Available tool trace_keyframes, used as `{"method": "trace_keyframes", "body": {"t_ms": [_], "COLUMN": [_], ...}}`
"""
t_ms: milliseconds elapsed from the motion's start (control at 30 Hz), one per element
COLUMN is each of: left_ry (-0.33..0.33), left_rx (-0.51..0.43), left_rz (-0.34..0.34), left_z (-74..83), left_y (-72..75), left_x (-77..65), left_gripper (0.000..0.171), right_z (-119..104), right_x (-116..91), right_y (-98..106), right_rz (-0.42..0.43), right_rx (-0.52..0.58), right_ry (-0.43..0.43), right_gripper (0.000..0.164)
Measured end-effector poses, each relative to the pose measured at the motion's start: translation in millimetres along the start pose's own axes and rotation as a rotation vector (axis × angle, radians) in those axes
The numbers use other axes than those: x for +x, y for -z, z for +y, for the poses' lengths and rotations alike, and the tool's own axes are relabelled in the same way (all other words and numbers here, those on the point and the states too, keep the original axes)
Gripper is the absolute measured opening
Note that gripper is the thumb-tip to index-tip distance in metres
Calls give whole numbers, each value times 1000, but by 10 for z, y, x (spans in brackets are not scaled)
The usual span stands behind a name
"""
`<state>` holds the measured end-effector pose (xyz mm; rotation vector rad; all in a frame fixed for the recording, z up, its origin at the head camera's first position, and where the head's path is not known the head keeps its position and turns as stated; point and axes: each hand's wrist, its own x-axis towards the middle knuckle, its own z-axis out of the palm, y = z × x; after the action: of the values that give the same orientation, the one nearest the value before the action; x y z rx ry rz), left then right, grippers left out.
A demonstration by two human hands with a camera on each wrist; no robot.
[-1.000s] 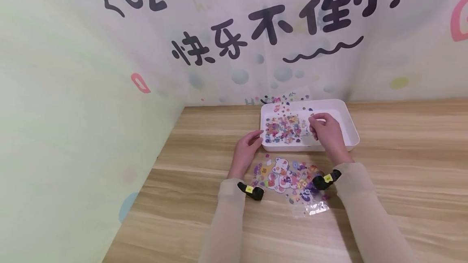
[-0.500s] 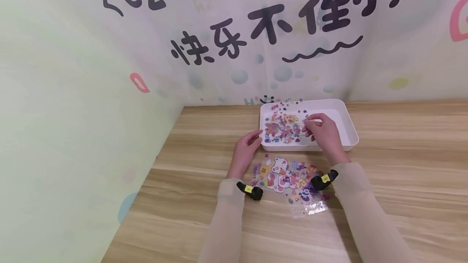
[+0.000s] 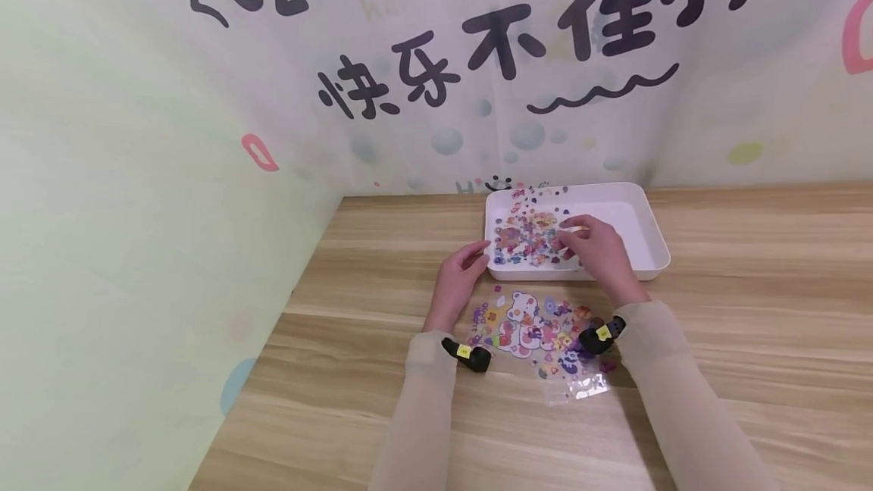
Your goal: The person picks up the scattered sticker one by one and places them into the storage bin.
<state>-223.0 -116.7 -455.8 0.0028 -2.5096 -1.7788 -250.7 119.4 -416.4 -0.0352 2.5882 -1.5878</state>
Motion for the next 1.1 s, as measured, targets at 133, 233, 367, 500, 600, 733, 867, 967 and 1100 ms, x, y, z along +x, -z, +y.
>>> {"method": "trace_keyframes", "body": {"t_ms": [133,233,367,500,600,733,867,967,1100], "left_ry": [-12,-4,6,8,6,2,2,7,15], "left_rx": [2,7,-3,-14,-12,-8,-5,2,4], "left_rz": [4,3,-4,-5,-4,-7,-5,-2,-3], "left_z": [2,7,6,-3,-9,-13,-1,7,9], "left_y": [-1,1,-1,-1,0,-5,-7,-6,-7], "left_x": [5,2,-2,-2,2,2,-2,-4,-5], "left_gripper": [29,30,29,29,30,30,29,30,30], "right_z": [-22,-21,-24,-35,-40,-33,-41,-48,-47], "right_x": [-21,-19,-12,-13,-18,-13,-13,-18,-24], "right_y": [-12,-23,-38,-43,-46,-55,-63,-65,-67], "right_rz": [-14,-34,-64,-78,-86,-98,-107,-112,-102], "right_rx": [-32,-65,-138,-178,-192,-234,-274,-292,-329], "right_ry": [9,16,40,58,59,60,55,45,47], "right_gripper": [36,37,36,37,37,34,34,36,37]}}
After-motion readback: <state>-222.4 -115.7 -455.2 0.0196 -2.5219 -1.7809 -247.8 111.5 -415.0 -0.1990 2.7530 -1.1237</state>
